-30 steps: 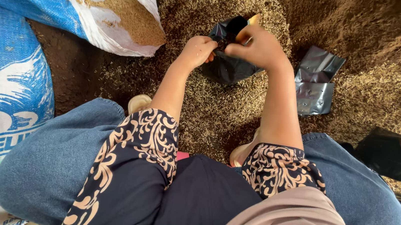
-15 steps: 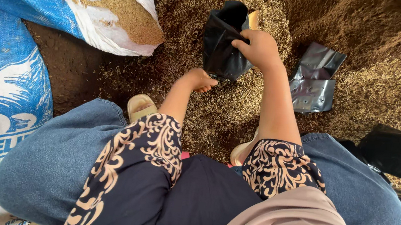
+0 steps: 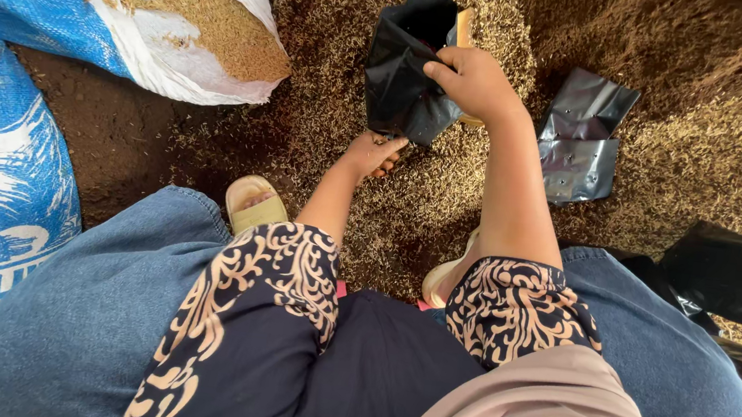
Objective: The person scoops grains from a large pile using a scoop and pours them into small black plastic bags. The person then folds the top of each bag to close it and places the filled bag aside. This process is repeated for multiple bags.
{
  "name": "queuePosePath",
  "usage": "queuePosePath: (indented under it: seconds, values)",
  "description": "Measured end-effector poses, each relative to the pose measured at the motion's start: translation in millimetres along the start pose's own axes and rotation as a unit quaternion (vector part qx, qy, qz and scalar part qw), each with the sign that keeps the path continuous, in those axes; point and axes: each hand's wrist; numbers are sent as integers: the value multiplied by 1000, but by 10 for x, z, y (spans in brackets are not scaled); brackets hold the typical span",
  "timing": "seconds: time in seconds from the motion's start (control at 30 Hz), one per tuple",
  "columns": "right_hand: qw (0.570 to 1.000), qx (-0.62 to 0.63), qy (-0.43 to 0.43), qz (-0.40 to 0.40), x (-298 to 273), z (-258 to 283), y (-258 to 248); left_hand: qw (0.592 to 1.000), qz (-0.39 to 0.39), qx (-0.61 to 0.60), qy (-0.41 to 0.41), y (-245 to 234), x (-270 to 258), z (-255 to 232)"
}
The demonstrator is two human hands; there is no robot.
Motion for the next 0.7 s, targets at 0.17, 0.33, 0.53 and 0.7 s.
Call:
queuePosePath:
  seconds: [0.17, 0.33, 0.53, 0.7]
  values:
    - [993, -87, -4, 80, 59, -7, 53, 939, 135, 313, -33, -517, -250, -583]
    - [980, -42, 132, 143, 155, -198, 262, 987, 99, 125, 3, -649, -574, -1063]
    - [923, -288, -67, 245, 407, -389, 552, 983, 72, 167, -4, -340, -839, -1548]
    - [897, -291, 90, 319, 410, -253, 858, 968, 69, 233, 67, -226, -748, -1485]
Point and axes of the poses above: each hand's wrist, its own x-axis towards the middle knuckle, its own y-axis out of the palm, z = x × y, and after that the axes turned 13 degrees about y, right-handed
